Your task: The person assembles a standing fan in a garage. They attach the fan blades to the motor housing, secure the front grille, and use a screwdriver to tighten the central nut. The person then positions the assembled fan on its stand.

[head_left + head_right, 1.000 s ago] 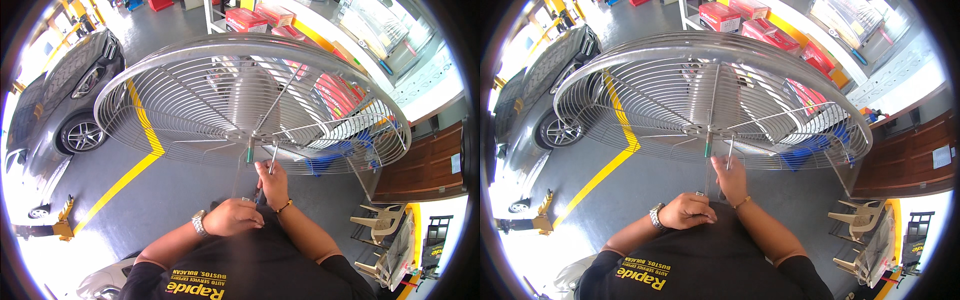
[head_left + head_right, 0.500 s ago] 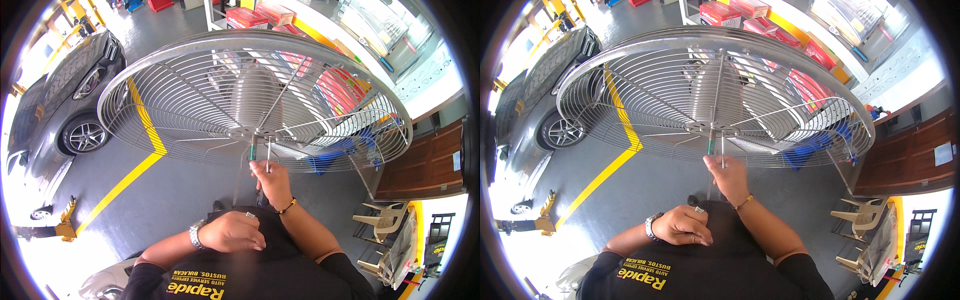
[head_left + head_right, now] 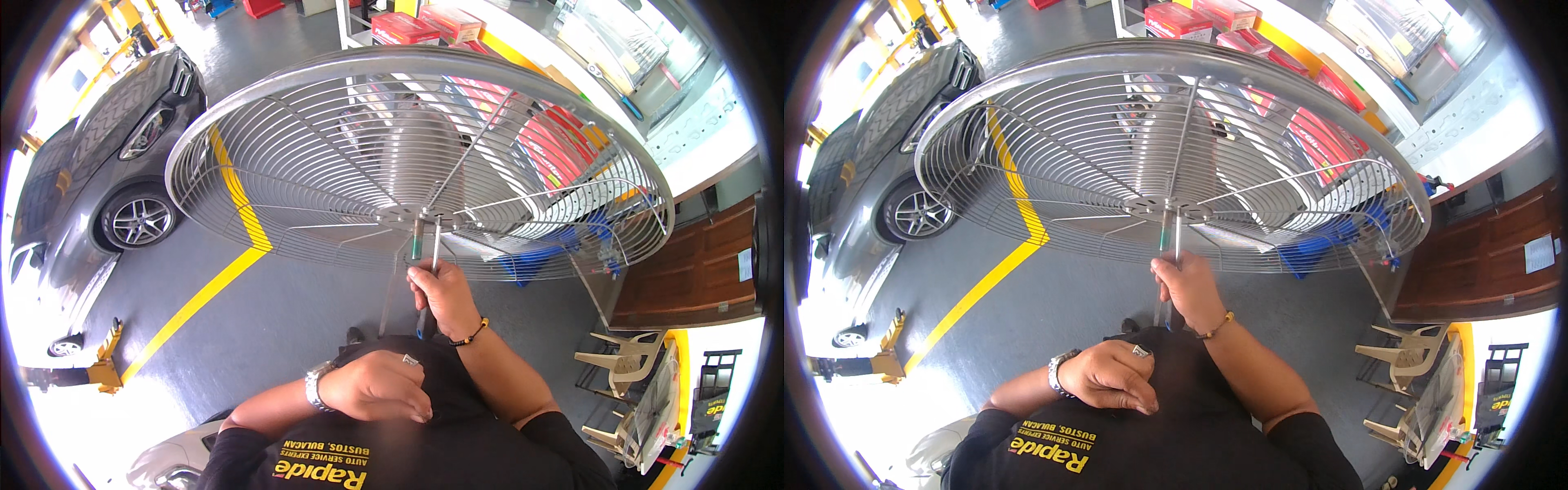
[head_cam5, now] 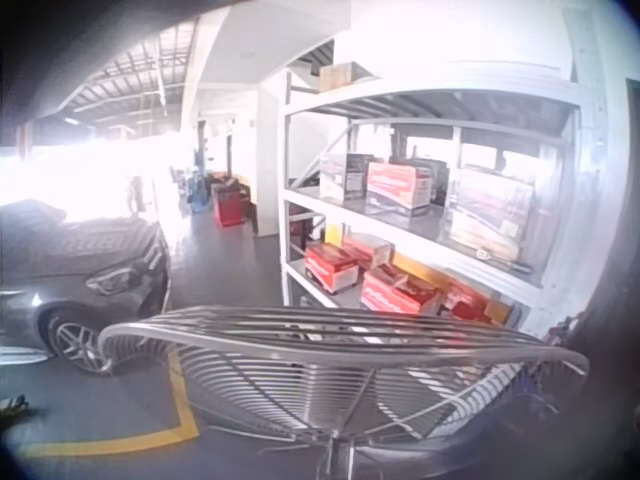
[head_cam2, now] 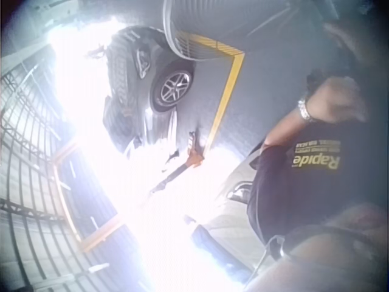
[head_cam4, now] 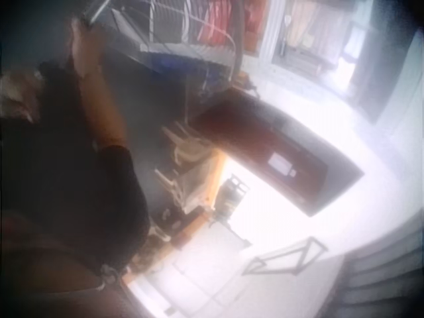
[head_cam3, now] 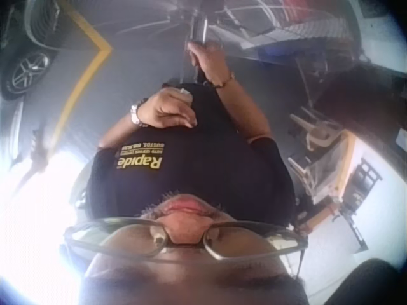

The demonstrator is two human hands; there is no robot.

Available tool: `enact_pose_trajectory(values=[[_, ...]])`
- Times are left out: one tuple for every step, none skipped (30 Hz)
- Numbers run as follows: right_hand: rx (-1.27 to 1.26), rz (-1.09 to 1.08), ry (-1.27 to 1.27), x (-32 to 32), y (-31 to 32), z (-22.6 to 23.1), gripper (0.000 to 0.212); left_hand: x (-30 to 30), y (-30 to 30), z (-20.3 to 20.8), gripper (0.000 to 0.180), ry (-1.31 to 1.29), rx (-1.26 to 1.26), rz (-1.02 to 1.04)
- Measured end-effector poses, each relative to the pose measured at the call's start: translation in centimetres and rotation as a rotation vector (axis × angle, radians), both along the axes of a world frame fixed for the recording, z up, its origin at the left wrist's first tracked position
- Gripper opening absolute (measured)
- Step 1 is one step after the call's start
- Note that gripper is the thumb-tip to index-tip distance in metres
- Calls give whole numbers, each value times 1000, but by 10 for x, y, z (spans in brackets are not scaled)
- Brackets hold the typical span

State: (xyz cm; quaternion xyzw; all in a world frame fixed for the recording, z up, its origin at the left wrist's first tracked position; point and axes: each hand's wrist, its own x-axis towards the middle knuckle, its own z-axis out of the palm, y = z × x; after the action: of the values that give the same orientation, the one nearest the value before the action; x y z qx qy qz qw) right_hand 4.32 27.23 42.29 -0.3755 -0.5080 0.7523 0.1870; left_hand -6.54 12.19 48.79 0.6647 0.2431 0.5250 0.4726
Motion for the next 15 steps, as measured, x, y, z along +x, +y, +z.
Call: enact_pose_trajectory(values=[[-17, -22, 22, 2, -2, 0, 16, -1, -1, 2, 7, -2, 2, 2], [-33, -45, 44, 4, -4, 0, 14, -3, -1, 4, 7, -5, 3, 3], [-14, -55, 45, 6, -5, 0, 14, -5, -2, 5, 7, -10, 5, 5], [6, -66, 46, 9, -6, -1, 13, -6, -3, 4, 7, -17, 14, 13], [25, -77, 47, 11, -6, -1, 13, -7, -4, 3, 7, -24, 22, 20], [40, -61, 41, 13, -6, -1, 12, -9, -5, 2, 8, -29, 33, 26], [55, -47, 34, 16, -5, 0, 12, -11, -5, 1, 8, -31, 28, 34], [70, -33, 27, 18, -5, 1, 12, -12, -5, 1, 7, -32, 23, 40], [93, -28, 33, 20, -6, 2, 12, -14, -4, 1, 7, -32, 20, 45], [116, -24, 39, 22, -6, 3, 12, -15, -4, 0, 8, -35, -6, 88], [139, -21, 45, 25, -7, 4, 12, -15, -4, -1, 8, -39, -32, 130], [165, -18, 63, 27, -8, 5, 13, -15, -3, -4, 8, -43, -57, 173], [190, -16, 80, 30, -10, 6, 14, -16, 1, -10, 8, 30, -11, 290], [215, -15, 98, 33, -11, 7, 16, -14, 3, -16, 7, -4, -134, 402], [240, -8, 84, 36, -12, 9, 16, -10, 4, -22, 6, -38, -257, 513]])
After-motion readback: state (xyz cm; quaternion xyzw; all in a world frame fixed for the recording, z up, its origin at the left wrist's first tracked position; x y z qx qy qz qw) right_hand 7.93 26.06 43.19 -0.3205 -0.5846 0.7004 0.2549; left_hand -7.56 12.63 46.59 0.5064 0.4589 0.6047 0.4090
